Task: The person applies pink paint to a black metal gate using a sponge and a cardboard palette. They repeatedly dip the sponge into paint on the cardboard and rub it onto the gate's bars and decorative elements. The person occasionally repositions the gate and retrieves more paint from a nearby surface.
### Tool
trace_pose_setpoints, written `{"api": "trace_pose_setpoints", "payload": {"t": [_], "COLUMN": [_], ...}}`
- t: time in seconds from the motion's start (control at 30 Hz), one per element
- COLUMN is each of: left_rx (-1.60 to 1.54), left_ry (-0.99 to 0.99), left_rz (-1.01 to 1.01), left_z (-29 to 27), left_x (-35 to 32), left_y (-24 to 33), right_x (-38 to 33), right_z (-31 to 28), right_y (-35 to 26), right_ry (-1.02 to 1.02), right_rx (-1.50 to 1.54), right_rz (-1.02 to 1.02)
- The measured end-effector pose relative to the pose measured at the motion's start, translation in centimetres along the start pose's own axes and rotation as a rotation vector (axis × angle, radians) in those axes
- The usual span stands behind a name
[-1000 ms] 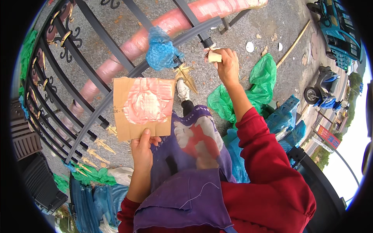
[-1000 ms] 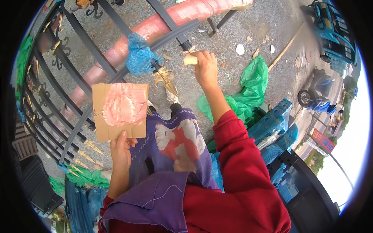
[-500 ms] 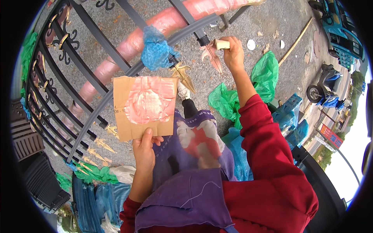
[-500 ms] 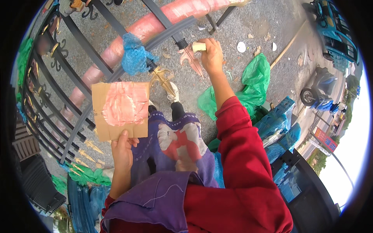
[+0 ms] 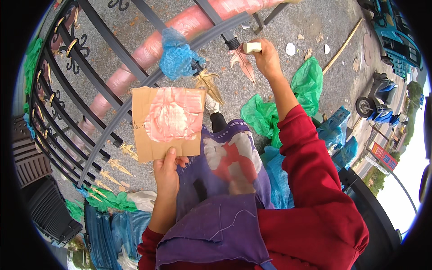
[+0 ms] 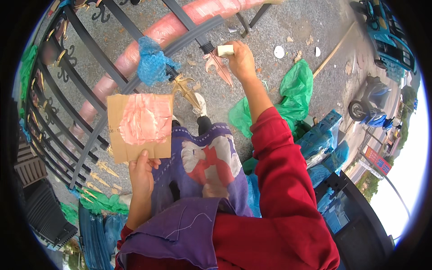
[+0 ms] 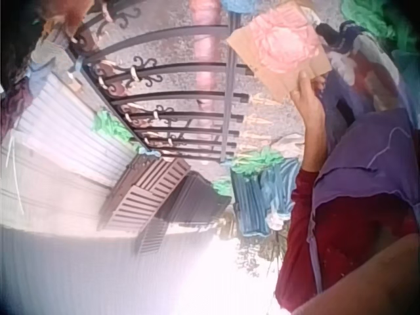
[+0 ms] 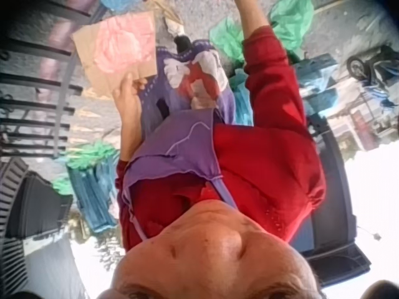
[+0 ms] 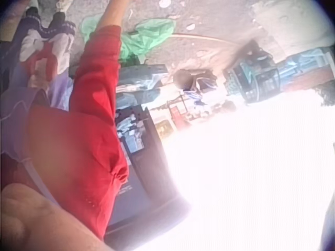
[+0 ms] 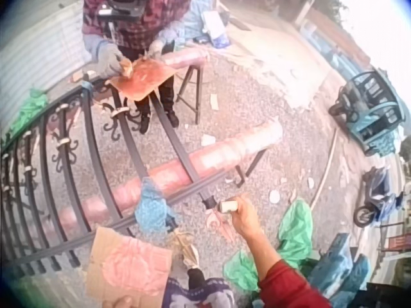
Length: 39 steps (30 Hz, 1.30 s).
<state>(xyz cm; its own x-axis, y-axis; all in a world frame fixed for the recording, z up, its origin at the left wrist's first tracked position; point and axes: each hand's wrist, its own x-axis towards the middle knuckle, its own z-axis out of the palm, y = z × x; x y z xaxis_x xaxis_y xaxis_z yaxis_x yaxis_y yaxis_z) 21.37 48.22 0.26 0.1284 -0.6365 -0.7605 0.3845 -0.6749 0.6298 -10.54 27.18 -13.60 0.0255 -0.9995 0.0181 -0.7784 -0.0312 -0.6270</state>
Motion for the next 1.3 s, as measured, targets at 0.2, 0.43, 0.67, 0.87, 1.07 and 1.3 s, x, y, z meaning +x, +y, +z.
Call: {"api": "trace_pose_setpoints", "payload": {"t": [0.2,0.43,0.67,0.87,1.07,1.3], "left_rx": [0.004,-0.007,-0.005,-0.005,-0.02,-0.009], "left_ry": [0.0,0.022,0.03,0.051,0.046,0.027], "left_rz": [-0.005,-0.001,-0.02,-0.025,-0.009,-0.023], "left_z": [-0.3,-0.6,-0.6,-1.3,-1.4,-0.9], "left_x": [0.1,0.1,-0.1,-0.2,-0.2,-0.2], "left_y": [-0.2,-0.1,0.3,0.0,-0.1,-0.1], "right_x": [-1.9,-4.1,-3.7,-3.7,-3.1,-1.6], "right_z": [1.2,3.8,4.4,4.6,3.3,3.2], "right_y": [-2.5,-2.5,-3.1,-2.5,-1.8,-4.2], "right_ry": [0.033,0.237,0.304,0.287,0.315,0.101], "right_rx": [0.107,0.215,-0.115,-0.077,-0.03,-0.537], "right_rz": [0.21,0.38,0.335,0.229,0.291,0.027]}}
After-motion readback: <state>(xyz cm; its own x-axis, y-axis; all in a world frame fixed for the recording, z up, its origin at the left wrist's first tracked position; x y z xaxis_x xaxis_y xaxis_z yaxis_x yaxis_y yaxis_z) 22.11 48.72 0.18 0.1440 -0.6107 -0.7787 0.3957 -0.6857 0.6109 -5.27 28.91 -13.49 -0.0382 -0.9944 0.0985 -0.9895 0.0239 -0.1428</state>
